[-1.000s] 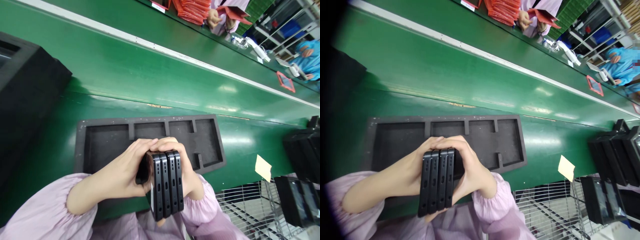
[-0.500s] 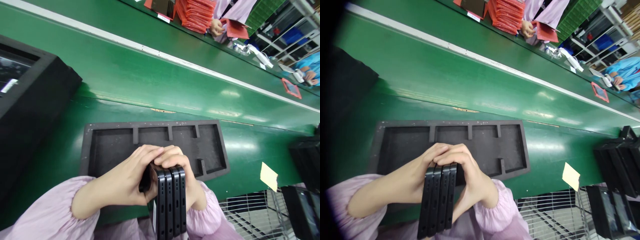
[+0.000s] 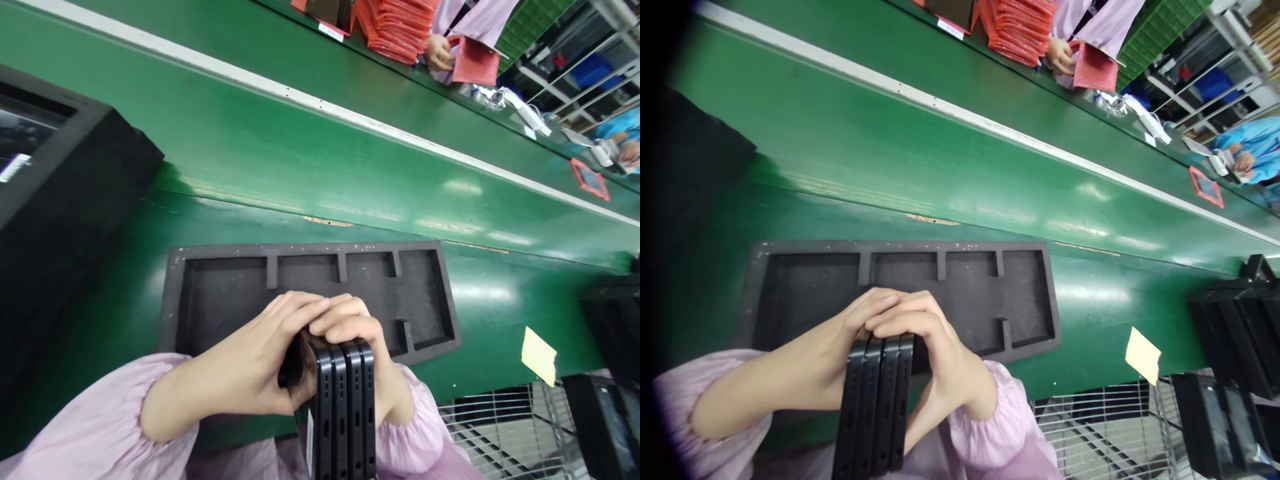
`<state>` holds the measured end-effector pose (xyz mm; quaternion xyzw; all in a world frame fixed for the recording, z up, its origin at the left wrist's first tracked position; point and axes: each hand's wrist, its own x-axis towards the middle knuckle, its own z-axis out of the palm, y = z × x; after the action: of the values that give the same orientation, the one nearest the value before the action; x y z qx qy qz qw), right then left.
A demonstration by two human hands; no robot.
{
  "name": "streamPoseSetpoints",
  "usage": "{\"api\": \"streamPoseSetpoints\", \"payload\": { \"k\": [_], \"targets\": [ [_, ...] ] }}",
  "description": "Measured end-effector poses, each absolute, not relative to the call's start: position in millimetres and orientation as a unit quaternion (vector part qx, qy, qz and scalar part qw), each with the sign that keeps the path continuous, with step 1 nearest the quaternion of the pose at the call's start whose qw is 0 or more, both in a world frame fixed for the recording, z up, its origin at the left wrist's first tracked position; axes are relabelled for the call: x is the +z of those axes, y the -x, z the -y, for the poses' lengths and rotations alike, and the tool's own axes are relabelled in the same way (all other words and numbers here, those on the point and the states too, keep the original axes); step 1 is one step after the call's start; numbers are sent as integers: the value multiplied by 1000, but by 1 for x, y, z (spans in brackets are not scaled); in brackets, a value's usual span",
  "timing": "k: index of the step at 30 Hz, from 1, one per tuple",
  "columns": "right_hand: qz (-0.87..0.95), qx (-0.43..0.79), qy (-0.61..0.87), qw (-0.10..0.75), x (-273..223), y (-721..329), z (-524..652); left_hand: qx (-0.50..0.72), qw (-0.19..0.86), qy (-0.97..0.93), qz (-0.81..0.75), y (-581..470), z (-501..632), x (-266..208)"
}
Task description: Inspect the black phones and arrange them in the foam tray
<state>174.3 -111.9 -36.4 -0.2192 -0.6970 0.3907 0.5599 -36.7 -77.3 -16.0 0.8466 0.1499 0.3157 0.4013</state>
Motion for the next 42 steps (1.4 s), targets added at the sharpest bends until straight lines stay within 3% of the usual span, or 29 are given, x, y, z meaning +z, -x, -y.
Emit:
{"api": "streamPoseSetpoints", "payload": {
  "k": [7,11,17,22,28,37,42],
  "targets": [
    [687,453,294,486,-39,-178,117,308,415,-842,-157,39,78,-15],
    [695,403,237,546,-41,-177,117,314,409,-842,-158,39,78,-17],
    [701,416,329,477,-51,-179,118,301,406,-845,-177,39,77,-16],
    [694,395,273,536,-35,-177,118,289,406,-846,-191,39,76,-15],
    [660,448,321,510,-5,-178,121,288,400,-853,-169,43,77,-27],
    [677,429,317,507,-21,-171,117,294,452,-821,-187,40,76,-52],
    [583,519,373,502,5,-164,117,380,512,-755,-153,43,69,-44]
  ]
}}
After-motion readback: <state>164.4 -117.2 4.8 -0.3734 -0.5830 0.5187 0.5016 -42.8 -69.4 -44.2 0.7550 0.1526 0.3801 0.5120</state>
